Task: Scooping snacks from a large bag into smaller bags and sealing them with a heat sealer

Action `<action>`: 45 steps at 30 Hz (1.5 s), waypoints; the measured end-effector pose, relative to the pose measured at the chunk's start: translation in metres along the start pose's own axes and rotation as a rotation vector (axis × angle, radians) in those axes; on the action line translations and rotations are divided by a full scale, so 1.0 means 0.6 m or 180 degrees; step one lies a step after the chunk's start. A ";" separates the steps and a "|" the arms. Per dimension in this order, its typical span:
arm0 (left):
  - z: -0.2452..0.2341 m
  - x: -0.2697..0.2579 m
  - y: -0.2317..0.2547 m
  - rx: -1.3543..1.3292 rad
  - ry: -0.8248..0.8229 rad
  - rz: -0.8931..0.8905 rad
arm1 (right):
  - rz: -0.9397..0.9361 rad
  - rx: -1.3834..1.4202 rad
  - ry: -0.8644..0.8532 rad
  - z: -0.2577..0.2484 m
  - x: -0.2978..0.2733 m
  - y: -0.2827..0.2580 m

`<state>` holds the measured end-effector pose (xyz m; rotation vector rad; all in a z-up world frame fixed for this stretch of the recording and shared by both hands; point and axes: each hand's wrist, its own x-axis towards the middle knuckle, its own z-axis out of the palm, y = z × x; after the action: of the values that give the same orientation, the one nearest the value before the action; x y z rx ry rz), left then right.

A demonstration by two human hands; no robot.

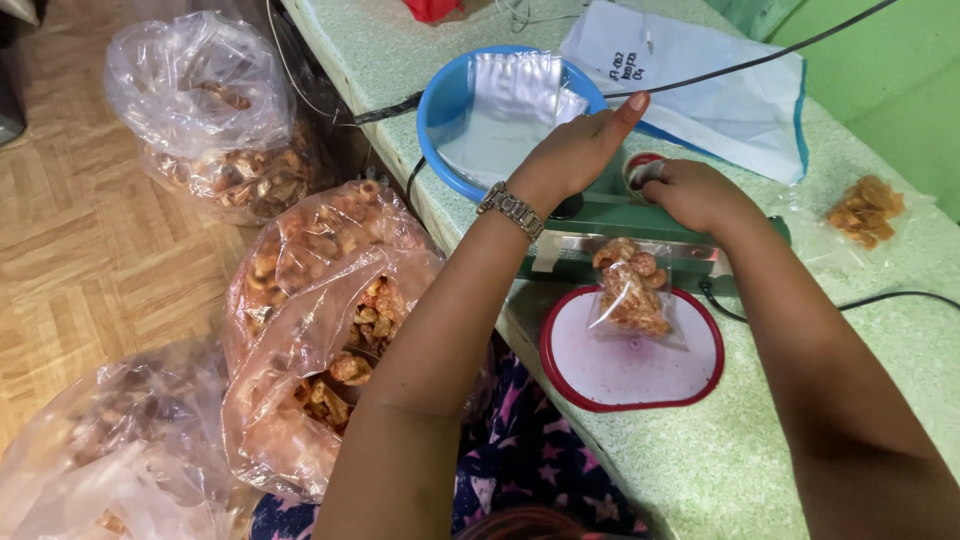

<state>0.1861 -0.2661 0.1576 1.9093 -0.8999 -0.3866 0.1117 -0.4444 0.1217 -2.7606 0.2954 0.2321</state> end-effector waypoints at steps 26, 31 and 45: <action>0.155 -0.085 -0.114 -0.1995 0.1570 -0.0120 | -0.0459 0.1203 0.0876 -0.012 -0.021 0.034; 0.168 -0.083 -0.102 -0.1328 0.1859 -0.0518 | -0.0518 0.1254 0.1125 -0.006 -0.019 0.042; 0.097 -0.267 -0.016 -0.3186 0.2257 0.0003 | -0.0384 0.4131 0.0437 0.138 -0.267 -0.103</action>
<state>0.0468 -0.1838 0.1037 0.9741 -0.1425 -0.0881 -0.0390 -0.3299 0.0969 -1.4941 0.1958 -0.1547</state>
